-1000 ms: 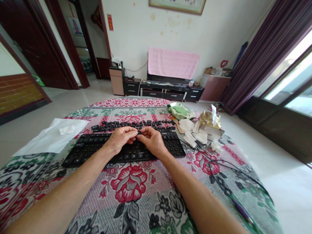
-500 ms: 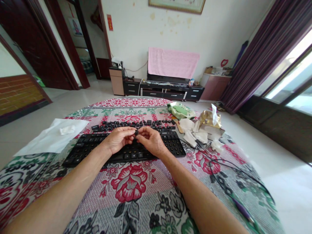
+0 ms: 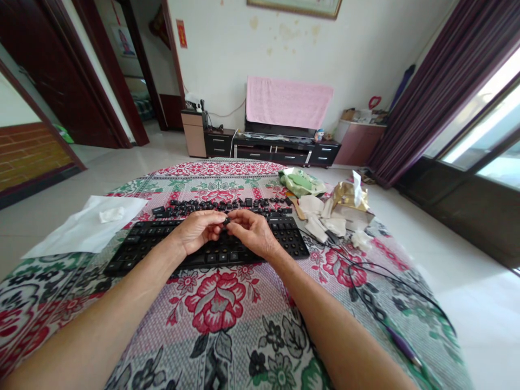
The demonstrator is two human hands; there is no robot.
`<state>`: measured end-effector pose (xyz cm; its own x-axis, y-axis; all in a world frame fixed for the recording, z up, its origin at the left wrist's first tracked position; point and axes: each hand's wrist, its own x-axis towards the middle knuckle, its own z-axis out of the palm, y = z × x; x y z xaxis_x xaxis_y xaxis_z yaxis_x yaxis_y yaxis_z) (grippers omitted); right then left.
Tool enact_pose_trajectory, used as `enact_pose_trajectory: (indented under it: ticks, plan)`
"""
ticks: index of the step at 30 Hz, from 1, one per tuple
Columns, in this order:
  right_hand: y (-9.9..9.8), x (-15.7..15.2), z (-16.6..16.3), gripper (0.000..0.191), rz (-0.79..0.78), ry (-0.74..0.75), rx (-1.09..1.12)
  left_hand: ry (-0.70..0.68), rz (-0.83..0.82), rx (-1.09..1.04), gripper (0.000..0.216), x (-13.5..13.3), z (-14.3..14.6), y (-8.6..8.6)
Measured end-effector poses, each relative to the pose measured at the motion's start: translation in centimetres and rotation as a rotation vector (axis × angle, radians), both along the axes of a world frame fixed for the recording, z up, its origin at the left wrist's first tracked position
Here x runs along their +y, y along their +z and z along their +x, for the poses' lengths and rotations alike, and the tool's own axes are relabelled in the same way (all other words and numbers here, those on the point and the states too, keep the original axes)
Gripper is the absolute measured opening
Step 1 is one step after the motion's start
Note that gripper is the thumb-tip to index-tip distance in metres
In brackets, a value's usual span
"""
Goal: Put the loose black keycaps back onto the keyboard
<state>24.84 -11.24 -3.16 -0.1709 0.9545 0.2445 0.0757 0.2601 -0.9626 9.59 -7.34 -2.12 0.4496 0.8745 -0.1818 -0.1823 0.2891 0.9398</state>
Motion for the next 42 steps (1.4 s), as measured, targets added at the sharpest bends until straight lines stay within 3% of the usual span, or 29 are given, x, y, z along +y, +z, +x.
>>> enact_pose_trajectory:
  ticks: [7, 20, 28, 42]
  plan:
    - [0.11, -0.07, 0.06, 0.023, -0.025, -0.023, -0.002, -0.021, -0.017, -0.028, 0.016, 0.11, -0.16, -0.05]
    - [0.23, -0.01, 0.63, 0.024, -0.113, 0.100, 0.090, -0.064, 0.014, -0.061, 0.017, 0.26, -0.57, -0.11]
    - [-0.52, 0.30, 0.55, 0.021, 0.067, 0.042, 0.042, -0.073, 0.161, -0.041, 0.027, -0.09, -0.54, -0.26]
    - [-0.48, 0.16, 0.30, 0.019, 0.085, 0.039, 0.011, -0.090, 0.227, -0.008, 0.031, -0.02, -0.59, -0.48]
